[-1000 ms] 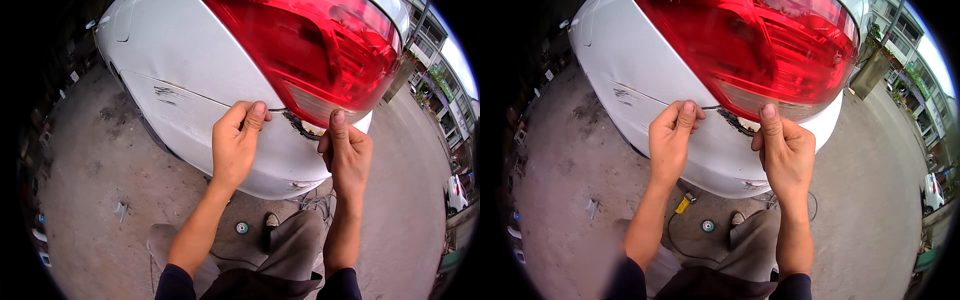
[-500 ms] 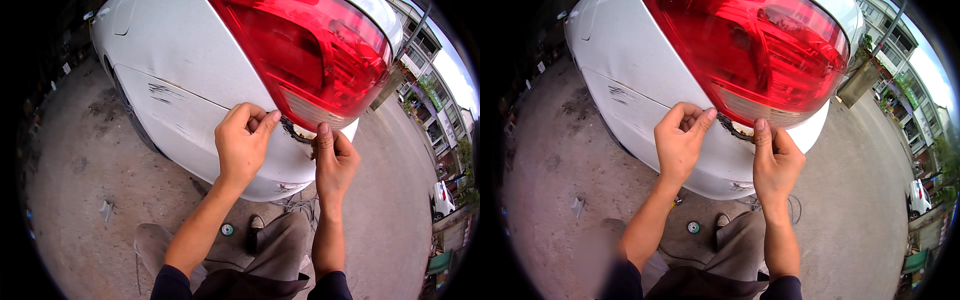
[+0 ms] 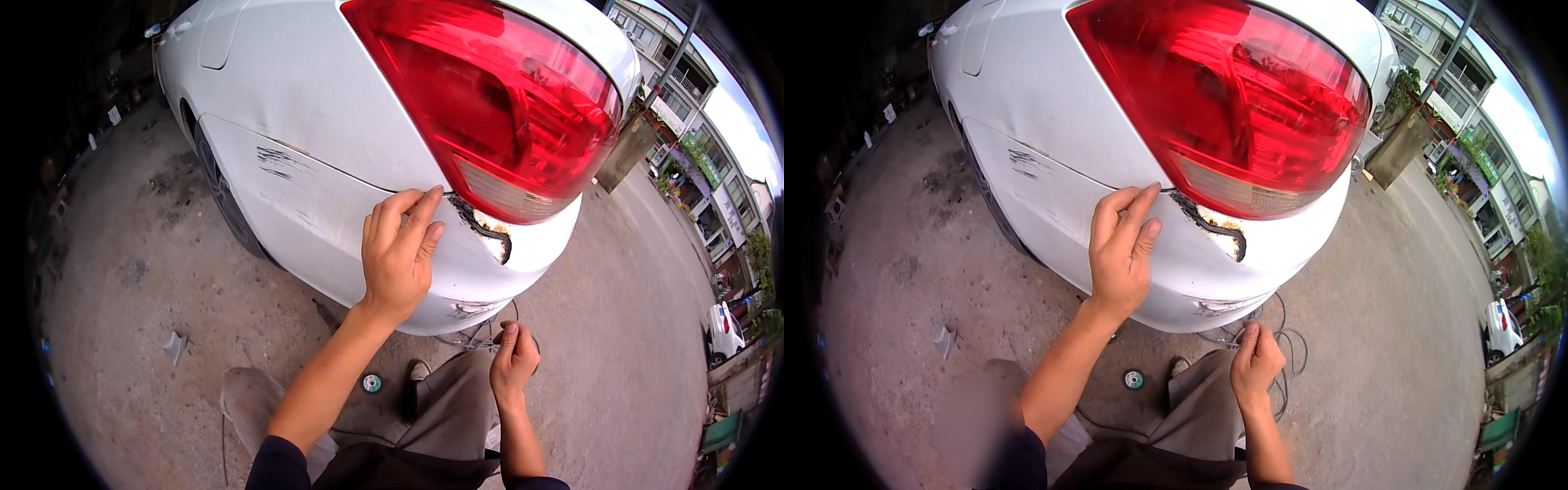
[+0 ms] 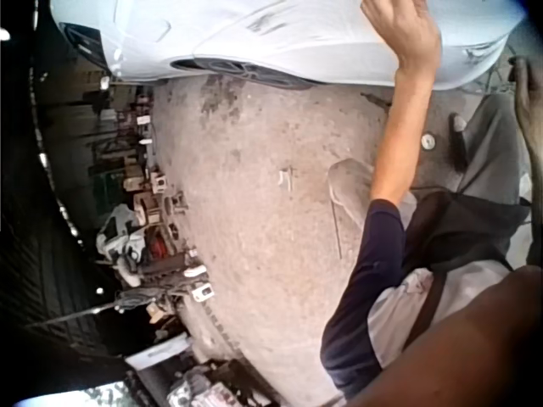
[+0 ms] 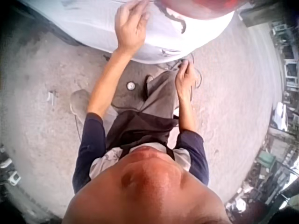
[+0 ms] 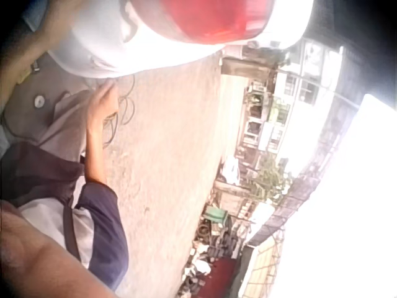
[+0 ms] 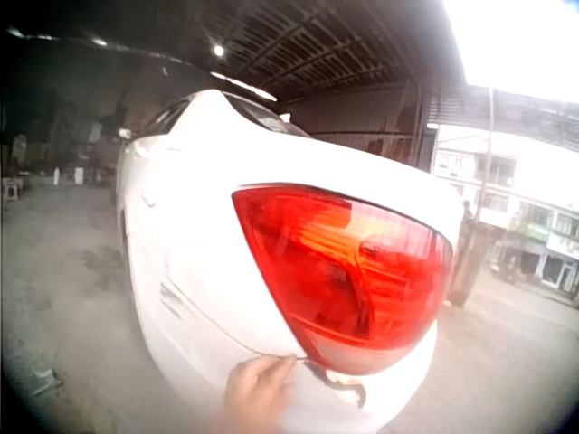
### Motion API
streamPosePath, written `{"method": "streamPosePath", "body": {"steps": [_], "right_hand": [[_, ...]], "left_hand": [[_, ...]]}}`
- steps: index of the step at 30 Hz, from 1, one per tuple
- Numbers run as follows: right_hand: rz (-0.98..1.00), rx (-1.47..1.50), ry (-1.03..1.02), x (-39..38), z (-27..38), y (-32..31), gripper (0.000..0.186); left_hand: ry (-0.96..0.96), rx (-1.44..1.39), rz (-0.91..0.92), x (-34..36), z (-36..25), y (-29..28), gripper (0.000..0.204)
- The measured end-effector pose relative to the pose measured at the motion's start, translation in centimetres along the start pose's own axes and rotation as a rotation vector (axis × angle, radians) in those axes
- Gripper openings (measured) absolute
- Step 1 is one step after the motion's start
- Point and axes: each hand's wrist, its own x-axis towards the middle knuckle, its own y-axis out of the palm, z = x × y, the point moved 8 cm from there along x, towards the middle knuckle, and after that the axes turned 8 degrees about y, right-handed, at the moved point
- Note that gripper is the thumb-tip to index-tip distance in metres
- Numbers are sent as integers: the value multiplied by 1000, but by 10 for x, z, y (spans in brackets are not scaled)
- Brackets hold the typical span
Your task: The person uses a heat gun and a metal rod to push out a dent on the rear bumper of a white car. They repeatedly apply heat and pressure to the damaged area, then peel off a protective film to inspect the result.
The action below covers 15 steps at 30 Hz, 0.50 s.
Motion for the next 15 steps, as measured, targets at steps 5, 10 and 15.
{"method": "streamPosePath", "body": {"steps": [5,10,15], "right_hand": [[62,-174,33,-56,-59,9,15],[51,-173,-19,-53,-62,10,11],[42,-162,50,-54,-76,2,11]], "left_hand": [[175,337,154,-8,-19,19,68],[157,463,180,-20,-14,35,76],[137,447,280,-24,-8,40,83]]}}
